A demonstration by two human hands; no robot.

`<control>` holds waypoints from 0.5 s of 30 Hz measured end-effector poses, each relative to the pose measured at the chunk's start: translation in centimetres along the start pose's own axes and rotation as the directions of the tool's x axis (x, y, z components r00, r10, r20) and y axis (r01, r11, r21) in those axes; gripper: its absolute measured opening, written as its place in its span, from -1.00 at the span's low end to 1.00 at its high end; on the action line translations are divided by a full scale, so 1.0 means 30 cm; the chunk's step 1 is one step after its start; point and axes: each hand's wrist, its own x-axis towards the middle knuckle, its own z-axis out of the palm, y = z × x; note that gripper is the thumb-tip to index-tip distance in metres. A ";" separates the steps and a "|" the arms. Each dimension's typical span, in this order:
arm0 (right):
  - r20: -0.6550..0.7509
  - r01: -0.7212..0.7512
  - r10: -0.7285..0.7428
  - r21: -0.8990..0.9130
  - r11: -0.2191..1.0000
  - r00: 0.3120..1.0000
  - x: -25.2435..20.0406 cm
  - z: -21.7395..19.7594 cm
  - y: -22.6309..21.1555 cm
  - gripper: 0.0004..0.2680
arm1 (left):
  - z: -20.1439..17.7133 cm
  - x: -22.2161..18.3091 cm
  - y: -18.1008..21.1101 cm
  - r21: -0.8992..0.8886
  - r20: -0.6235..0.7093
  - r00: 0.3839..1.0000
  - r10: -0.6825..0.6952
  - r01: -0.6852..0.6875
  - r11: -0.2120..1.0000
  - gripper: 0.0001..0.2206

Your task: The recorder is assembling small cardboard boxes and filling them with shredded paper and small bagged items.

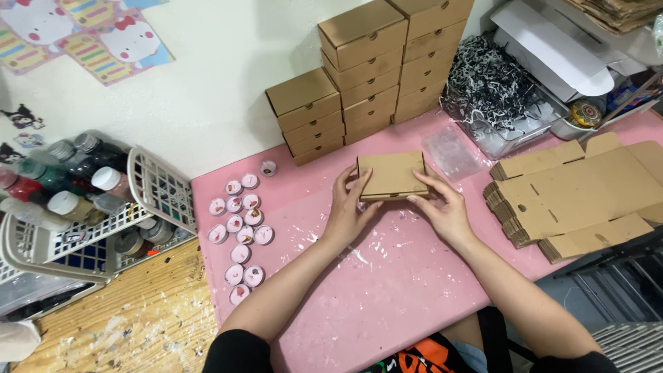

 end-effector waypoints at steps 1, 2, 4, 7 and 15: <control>0.003 0.004 -0.004 0.003 1.000 1.000 0.014 0.017 -0.040 -0.61 | -0.015 0.003 0.002 0.004 -0.004 1.000 0.001 -0.001 1.000 -0.31; 0.039 0.082 -0.078 -0.099 0.992 0.996 0.027 0.035 -0.082 -0.61 | -0.031 0.005 0.006 0.089 -0.034 0.999 0.012 -0.009 0.996 -0.33; 0.095 0.190 -0.175 -0.197 0.962 0.980 0.106 0.080 -0.167 -0.61 | -0.079 0.055 -0.017 0.183 -0.088 0.995 0.041 -0.025 0.983 -0.35; 0.175 0.281 -0.227 -0.413 0.866 0.958 0.220 0.165 -0.289 -0.58 | -0.173 0.114 -0.062 -0.152 -0.145 0.985 -0.098 0.075 0.985 -0.47; 0.322 0.592 -0.516 -0.602 0.535 0.794 0.609 0.373 -0.324 -0.69 | -0.454 0.319 -0.057 0.243 -0.441 0.897 0.002 0.118 0.963 -0.58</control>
